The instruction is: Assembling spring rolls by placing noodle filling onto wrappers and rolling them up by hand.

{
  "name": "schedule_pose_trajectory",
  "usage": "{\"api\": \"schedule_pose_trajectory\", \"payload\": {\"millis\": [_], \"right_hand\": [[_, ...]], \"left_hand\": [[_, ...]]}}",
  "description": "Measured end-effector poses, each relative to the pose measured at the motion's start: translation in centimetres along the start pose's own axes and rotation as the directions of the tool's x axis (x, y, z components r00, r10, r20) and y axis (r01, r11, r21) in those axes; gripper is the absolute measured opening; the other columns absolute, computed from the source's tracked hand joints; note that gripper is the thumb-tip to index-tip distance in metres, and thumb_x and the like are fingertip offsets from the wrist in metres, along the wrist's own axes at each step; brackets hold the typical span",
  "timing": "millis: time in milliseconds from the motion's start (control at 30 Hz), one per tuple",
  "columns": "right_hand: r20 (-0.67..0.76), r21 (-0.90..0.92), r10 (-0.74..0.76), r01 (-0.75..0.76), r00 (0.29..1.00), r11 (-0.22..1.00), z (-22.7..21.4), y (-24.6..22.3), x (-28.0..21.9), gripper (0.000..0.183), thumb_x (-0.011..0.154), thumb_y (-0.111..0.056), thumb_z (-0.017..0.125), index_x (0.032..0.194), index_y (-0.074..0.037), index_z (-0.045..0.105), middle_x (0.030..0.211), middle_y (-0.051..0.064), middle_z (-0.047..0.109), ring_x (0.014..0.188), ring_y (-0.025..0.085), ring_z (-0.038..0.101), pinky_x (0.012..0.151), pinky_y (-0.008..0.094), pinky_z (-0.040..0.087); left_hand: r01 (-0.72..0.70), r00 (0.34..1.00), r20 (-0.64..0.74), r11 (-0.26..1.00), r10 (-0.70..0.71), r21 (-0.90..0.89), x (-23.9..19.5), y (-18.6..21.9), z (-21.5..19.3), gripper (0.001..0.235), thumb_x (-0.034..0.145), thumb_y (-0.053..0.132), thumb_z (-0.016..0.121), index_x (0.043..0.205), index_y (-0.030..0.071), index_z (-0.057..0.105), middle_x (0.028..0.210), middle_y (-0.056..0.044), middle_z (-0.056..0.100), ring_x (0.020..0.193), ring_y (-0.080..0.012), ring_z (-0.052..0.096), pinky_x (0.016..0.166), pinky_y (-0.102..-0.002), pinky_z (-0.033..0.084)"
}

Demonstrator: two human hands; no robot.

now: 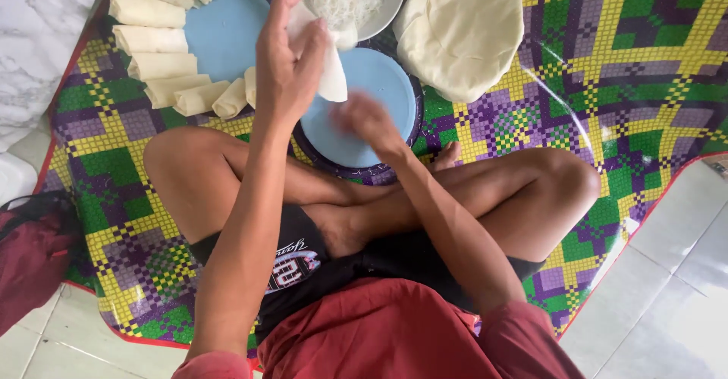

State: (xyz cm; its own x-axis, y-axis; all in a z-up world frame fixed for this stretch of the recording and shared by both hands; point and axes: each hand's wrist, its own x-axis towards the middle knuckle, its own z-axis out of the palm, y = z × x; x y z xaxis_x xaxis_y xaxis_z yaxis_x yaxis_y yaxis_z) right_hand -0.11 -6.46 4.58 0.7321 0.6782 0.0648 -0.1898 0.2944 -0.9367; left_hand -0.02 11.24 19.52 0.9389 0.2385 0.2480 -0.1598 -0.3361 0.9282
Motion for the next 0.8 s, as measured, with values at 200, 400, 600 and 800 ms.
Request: {"api": "schedule_pose_trajectory", "payload": {"millis": [200,400,600,800], "right_hand": [[0.123,-0.898,-0.323,0.244,0.938,0.367,-2.7,-0.6,-2.0,0.035,0.108,-0.009,0.042,0.140,0.000,0.052,0.141,0.023,0.056,0.131,0.043,0.052,0.114,0.054,0.040],[-0.159,-0.981,0.336,-0.186,0.928,0.049,-1.8,-0.2,-1.7,0.062,0.103,-0.026,0.049,0.160,-0.017,0.027,0.167,0.015,0.022,0.144,0.040,0.034,0.112,0.051,0.043],[0.017,-0.999,0.227,0.027,0.974,-0.043,-0.9,-2.2,-5.0,0.079,0.099,-0.040,0.060,0.159,-0.003,0.026,0.165,0.017,0.031,0.149,0.040,0.031,0.119,0.051,0.035],[-0.012,-0.999,0.207,-0.020,0.978,0.039,-1.5,-3.6,-4.1,0.058,0.108,-0.028,0.045,0.156,0.000,0.030,0.165,0.018,0.028,0.150,0.045,0.030,0.109,0.054,0.048]], "left_hand": [[0.002,1.000,-0.017,1.000,-0.002,-0.001,-0.4,-0.2,-1.7,0.035,0.112,0.011,0.051,0.147,0.007,0.047,0.152,-0.016,0.052,0.144,-0.0280,0.050,0.119,-0.042,0.048],[0.074,0.996,0.050,0.997,-0.073,-0.024,-0.1,0.4,-1.9,0.038,0.108,0.013,0.051,0.146,0.008,0.047,0.135,-0.013,0.061,0.105,-0.0195,0.061,0.091,-0.033,0.055],[0.039,0.996,0.079,0.999,-0.036,-0.031,0.1,-0.5,-1.4,0.038,0.110,0.016,0.052,0.145,0.003,0.048,0.150,-0.015,0.053,0.132,-0.0246,0.058,0.113,-0.037,0.051],[0.105,0.986,0.135,0.993,-0.096,-0.059,0.2,0.7,-0.5,0.038,0.108,0.010,0.051,0.145,0.003,0.047,0.155,-0.022,0.048,0.149,-0.0325,0.043,0.122,-0.043,0.042]]}}
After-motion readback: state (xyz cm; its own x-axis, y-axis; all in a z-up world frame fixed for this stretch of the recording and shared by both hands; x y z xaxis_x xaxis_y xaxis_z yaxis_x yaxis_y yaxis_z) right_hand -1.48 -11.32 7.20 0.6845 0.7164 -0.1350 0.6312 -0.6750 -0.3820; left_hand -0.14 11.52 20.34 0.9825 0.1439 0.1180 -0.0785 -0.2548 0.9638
